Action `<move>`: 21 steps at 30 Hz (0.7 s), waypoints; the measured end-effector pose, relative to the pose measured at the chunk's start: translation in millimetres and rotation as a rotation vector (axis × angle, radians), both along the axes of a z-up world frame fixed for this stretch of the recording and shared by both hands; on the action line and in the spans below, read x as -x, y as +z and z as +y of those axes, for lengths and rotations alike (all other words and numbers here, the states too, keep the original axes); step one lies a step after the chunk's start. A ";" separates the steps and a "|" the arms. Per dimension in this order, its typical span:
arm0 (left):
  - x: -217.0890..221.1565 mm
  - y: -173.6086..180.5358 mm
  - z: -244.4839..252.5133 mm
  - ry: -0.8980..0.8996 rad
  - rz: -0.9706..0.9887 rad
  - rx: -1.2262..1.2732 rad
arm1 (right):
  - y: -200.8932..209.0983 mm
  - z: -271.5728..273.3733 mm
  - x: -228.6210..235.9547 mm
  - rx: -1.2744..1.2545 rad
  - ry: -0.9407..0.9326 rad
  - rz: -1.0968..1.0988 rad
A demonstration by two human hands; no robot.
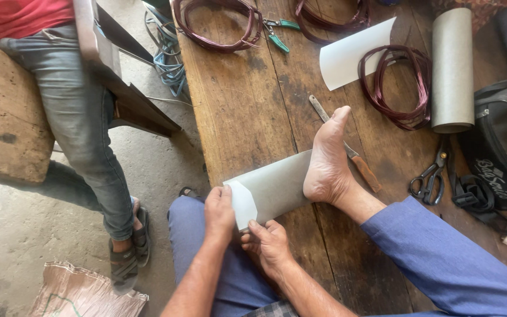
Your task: The person unrolls a sheet of gray material on a wooden table, cuts a section with a knife, and then uses scissors to trim the edges of the cut piece. The person uses their bare foot to hold the material steady while cutting.
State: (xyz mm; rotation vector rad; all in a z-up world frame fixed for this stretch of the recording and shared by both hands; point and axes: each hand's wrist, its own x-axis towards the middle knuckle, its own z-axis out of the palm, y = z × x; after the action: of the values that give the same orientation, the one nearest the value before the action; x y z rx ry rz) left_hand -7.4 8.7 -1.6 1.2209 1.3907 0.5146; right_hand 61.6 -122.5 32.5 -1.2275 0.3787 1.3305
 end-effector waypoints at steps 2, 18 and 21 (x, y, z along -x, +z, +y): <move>-8.3 1.7 -7.9 0.006 0.122 -0.192 | -1.9 -0.5 0.9 -0.024 -0.005 0.003; -0.5 19.3 -6.9 -0.036 -0.075 -0.167 | -9.1 -3.9 -0.2 -0.051 -0.010 0.017; 6.6 12.5 1.3 0.002 -0.230 0.167 | -7.9 -3.1 -1.9 -0.032 0.003 0.002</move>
State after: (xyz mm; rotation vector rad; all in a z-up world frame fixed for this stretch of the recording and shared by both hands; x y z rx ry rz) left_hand -14.1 10.0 10.9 0.9937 1.2138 0.5125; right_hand 63.5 -125.6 24.6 -1.2007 0.3559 1.3359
